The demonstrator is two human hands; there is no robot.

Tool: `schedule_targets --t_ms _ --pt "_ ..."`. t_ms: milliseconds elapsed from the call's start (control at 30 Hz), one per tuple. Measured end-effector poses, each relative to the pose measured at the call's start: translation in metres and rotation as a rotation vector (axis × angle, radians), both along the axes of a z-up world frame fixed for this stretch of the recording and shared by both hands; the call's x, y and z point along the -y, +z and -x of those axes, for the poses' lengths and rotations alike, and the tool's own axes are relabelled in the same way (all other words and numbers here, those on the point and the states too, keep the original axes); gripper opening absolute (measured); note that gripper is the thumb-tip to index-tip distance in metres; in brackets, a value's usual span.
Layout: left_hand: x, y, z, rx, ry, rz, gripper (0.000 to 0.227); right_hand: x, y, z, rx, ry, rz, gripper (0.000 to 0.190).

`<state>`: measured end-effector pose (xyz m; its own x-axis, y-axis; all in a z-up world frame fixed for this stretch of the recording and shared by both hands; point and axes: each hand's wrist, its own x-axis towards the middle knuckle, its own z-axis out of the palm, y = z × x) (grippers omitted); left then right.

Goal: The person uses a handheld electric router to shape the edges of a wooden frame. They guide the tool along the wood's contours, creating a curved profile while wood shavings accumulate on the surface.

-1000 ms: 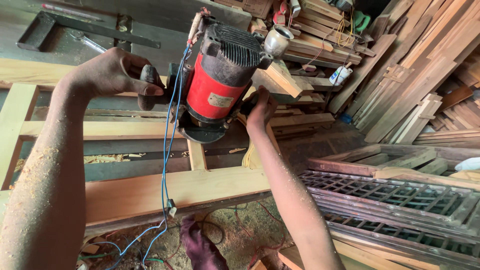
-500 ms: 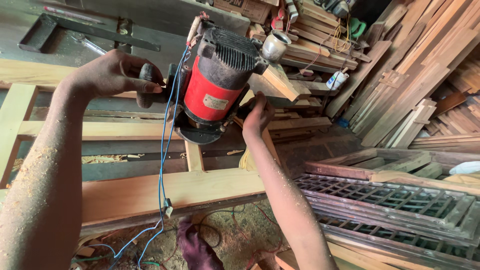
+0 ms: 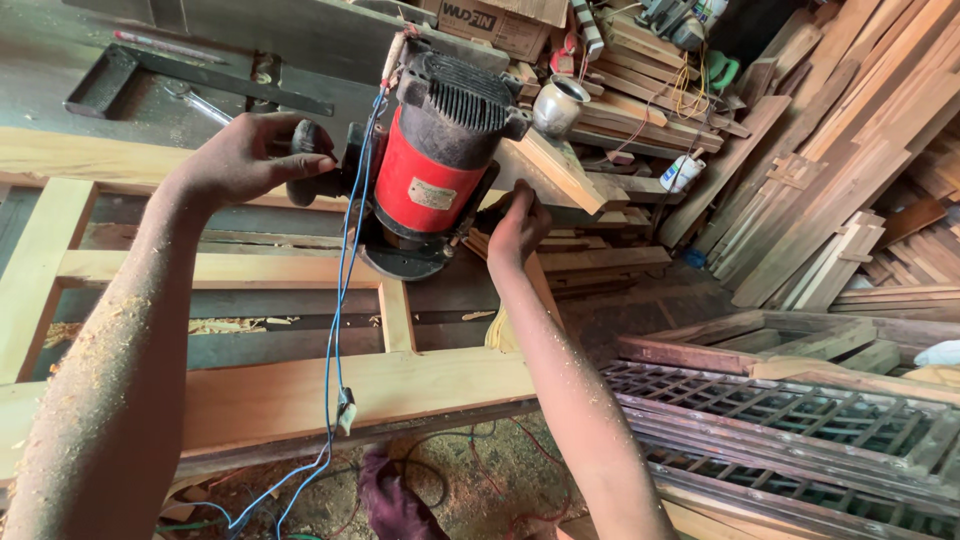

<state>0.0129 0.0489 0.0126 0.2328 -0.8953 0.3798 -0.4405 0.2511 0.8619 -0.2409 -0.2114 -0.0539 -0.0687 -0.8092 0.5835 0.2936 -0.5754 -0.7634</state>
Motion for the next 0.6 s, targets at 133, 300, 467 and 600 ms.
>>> schedule_targets --t_ms 133,300,467,600 --pt "0.000 -0.002 0.003 0.015 0.038 0.061 0.038 0.003 0.001 -0.004 -0.021 -0.012 -0.056 0.040" --pt "0.002 -0.003 0.002 0.023 0.092 0.066 0.037 -0.002 0.009 -0.010 -0.003 -0.013 -0.041 0.042" --pt "0.006 -0.004 0.000 0.062 0.167 0.079 0.040 -0.009 0.017 -0.012 -0.026 -0.006 -0.076 0.045" --pt "0.011 -0.007 -0.003 0.068 0.174 0.134 0.045 -0.012 0.020 -0.015 -0.050 -0.004 -0.060 0.048"
